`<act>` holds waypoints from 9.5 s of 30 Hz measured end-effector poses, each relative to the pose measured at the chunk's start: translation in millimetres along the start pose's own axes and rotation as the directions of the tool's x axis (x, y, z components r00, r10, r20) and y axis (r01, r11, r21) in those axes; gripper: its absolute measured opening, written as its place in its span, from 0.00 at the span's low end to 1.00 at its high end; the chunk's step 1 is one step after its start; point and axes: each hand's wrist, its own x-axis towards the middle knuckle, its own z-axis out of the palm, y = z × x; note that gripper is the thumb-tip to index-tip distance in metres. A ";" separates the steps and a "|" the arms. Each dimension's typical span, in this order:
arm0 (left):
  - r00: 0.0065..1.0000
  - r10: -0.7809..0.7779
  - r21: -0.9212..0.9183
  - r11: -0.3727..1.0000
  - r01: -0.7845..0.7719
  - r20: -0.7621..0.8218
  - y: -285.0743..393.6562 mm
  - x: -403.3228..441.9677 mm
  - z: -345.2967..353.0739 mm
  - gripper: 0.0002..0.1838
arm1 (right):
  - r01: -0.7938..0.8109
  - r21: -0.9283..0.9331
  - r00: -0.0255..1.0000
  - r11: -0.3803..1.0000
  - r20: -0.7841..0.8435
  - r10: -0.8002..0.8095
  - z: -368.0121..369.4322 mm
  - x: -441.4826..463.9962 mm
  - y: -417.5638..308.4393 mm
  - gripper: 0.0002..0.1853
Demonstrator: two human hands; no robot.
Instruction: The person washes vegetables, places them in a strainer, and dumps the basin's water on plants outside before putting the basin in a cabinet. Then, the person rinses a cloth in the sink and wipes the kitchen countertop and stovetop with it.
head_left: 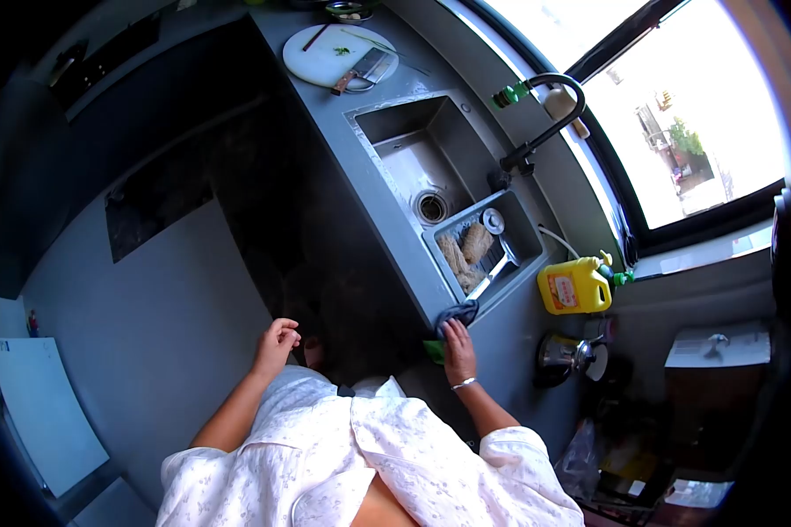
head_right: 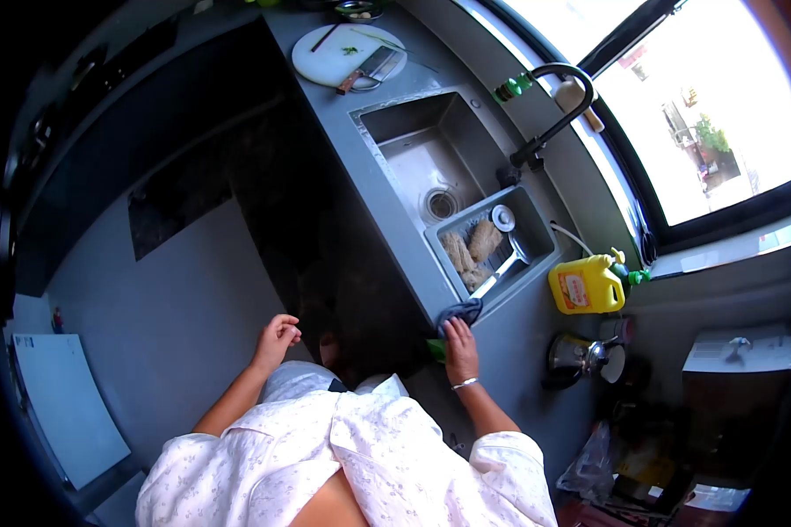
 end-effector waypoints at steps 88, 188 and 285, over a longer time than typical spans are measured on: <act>0.741 0.593 0.635 0.449 -0.628 0.314 321.7 585.8 -18.3 0.25 | -0.710 0.334 0.487 0.620 -0.402 0.775 64.1 604.5 134.6 0.12; 0.740 -0.202 -0.421 0.714 0.560 0.642 266.1 483.2 332.7 0.37 | -0.198 0.720 0.800 0.666 -0.274 0.534 73.0 452.1 107.0 0.23; 0.661 -0.343 -0.190 0.779 0.597 0.668 274.7 413.5 242.5 0.37 | -0.339 0.519 0.821 0.785 -0.245 0.516 14.8 472.3 2.4 0.12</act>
